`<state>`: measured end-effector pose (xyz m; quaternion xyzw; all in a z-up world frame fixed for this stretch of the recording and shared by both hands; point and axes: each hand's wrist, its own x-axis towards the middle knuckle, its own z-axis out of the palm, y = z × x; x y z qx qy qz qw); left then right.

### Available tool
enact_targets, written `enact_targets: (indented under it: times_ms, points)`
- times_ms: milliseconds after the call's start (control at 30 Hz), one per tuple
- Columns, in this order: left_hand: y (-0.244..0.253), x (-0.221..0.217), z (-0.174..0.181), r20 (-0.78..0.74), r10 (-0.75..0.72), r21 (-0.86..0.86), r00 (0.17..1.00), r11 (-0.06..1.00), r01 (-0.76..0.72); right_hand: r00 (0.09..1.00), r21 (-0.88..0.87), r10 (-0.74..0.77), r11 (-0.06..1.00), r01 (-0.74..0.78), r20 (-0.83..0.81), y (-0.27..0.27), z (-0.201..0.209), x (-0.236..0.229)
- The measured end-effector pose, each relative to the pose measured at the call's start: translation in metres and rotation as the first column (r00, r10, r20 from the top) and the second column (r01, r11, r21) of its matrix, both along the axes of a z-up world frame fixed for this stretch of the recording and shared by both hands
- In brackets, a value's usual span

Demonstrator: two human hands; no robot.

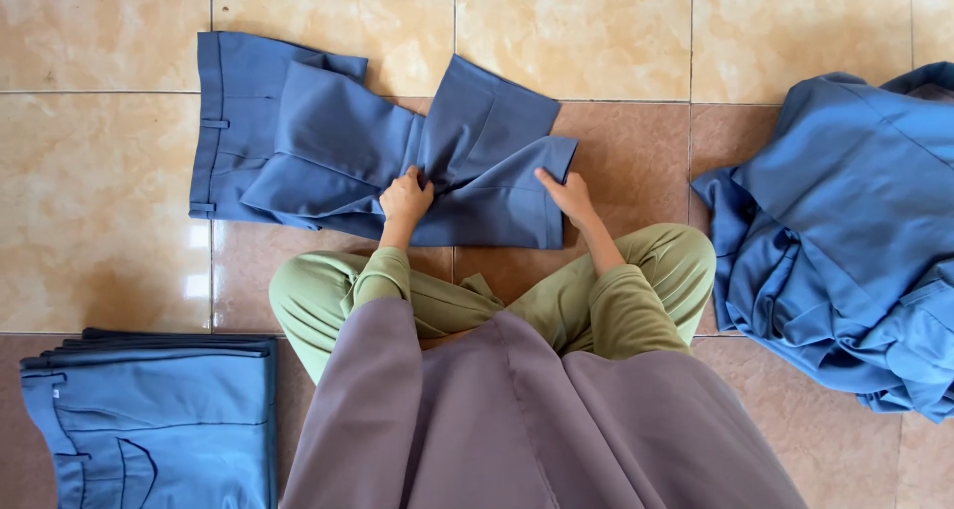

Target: The person is sitting on the floor and folding several pairs of blue trousers into neat stacks.

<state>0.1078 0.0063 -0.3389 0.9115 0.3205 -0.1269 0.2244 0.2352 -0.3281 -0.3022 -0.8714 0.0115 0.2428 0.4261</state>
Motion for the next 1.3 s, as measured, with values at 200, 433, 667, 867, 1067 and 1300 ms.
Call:
enact_targets:
  times_ms: [200,433,667,867,1067,1300]
  points:
    - [0.051,-0.014,-0.046,0.666,0.138,0.171,0.733,0.928,-0.33,0.929,0.219,-0.171,0.943,0.251,-0.329,0.018,0.063,0.019]
    - [0.112,-0.011,0.156,0.486,0.737,-0.777,0.469,0.61,-0.154,0.95,0.422,-0.311,0.86,0.288,-0.014,0.047,0.135,0.076]
    - [-0.003,-0.003,0.167,0.847,0.086,-0.183,0.525,0.974,0.136,0.848,-0.015,-0.308,0.937,0.348,0.432,-0.051,0.037,0.118]
    - [-0.103,0.016,0.134,0.27,-0.516,-0.033,0.813,0.839,0.543,0.901,-0.015,-0.086,0.995,0.102,0.426,-0.033,0.045,0.071]
    - [-0.131,0.009,0.044,0.094,-0.641,-0.01,0.762,0.765,0.644,0.982,0.366,-0.031,0.925,0.098,-0.185,0.019,0.038,0.043]
    - [-0.104,-0.009,0.05,0.16,-0.649,0.115,0.744,0.761,0.639,0.702,0.478,-0.213,0.597,0.644,-0.68,-0.019,0.011,0.075]
